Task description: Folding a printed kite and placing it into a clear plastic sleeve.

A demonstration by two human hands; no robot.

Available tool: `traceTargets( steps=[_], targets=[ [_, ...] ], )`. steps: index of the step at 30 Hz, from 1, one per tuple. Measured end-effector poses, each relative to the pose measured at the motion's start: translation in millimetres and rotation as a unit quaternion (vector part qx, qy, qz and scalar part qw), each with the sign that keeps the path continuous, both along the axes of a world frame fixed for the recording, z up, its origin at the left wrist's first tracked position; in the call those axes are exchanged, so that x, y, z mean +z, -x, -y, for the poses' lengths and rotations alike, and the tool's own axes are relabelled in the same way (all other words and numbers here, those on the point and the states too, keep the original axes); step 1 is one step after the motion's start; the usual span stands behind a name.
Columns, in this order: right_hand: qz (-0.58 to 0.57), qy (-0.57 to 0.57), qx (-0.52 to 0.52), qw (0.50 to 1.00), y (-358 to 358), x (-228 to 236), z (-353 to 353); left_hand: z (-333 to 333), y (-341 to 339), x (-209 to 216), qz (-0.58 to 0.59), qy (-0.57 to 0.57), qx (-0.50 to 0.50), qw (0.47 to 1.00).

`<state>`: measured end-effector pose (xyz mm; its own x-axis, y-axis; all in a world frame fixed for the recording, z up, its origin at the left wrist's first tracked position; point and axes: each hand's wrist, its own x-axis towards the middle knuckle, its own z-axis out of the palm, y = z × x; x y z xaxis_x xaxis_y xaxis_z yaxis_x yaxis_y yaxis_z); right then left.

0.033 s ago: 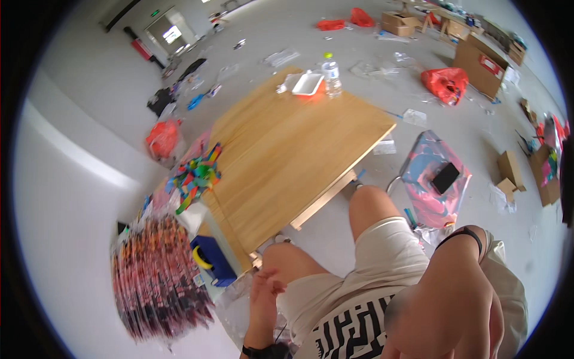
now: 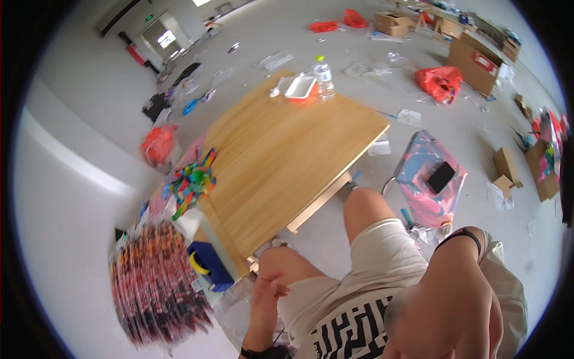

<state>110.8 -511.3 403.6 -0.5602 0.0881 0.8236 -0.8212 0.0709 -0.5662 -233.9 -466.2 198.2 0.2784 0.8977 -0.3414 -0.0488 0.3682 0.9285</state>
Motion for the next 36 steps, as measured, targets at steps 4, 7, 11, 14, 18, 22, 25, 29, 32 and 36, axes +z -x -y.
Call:
traceTargets(
  steps=[4, 7, 11, 14, 18, 22, 25, 29, 32, 36],
  targets=[
    [-0.023, -0.095, -0.031, 0.995, -50.1, -10.3, -7.5, -9.9, -49.4, 19.6, -0.070, -0.007, -0.187, 0.980],
    [-0.025, -0.050, -0.134, 0.989, -112.0, -41.0, 10.6, -31.7, -104.5, 35.4, -0.051, -0.012, -0.301, 0.952],
    [-0.094, 0.245, -0.419, 0.869, -185.1, -138.4, 36.9, -52.5, -190.2, 51.1, 0.065, 0.092, -0.321, 0.940],
    [-0.145, 0.439, -0.563, 0.685, -224.6, -214.5, 37.1, -67.4, -257.9, 47.0, 0.145, 0.180, -0.304, 0.924],
    [-0.023, 0.571, -0.652, 0.498, -270.9, -309.8, 60.7, -92.0, -352.1, 19.9, 0.159, 0.185, -0.320, 0.915],
    [0.364, 0.428, -0.780, 0.275, -293.3, -388.7, 74.2, -121.0, -426.9, -50.8, 0.088, 0.187, -0.189, 0.960],
    [0.507, 0.331, -0.771, 0.196, -299.6, -405.0, 82.6, -134.7, -464.7, -113.6, 0.024, 0.197, -0.054, 0.979],
    [0.583, 0.292, -0.725, 0.223, -291.1, -390.8, 80.7, -133.8, -505.2, -218.3, -0.079, 0.109, 0.070, 0.988],
    [0.604, 0.296, -0.702, 0.234, -286.7, -375.5, 74.1, -131.3, -523.1, -255.9, -0.175, 0.092, 0.066, 0.978],
    [0.600, 0.246, -0.734, 0.203, -294.9, -383.5, 70.1, -143.8, -516.4, -282.0, -0.198, 0.082, -0.107, 0.971]
  ],
)
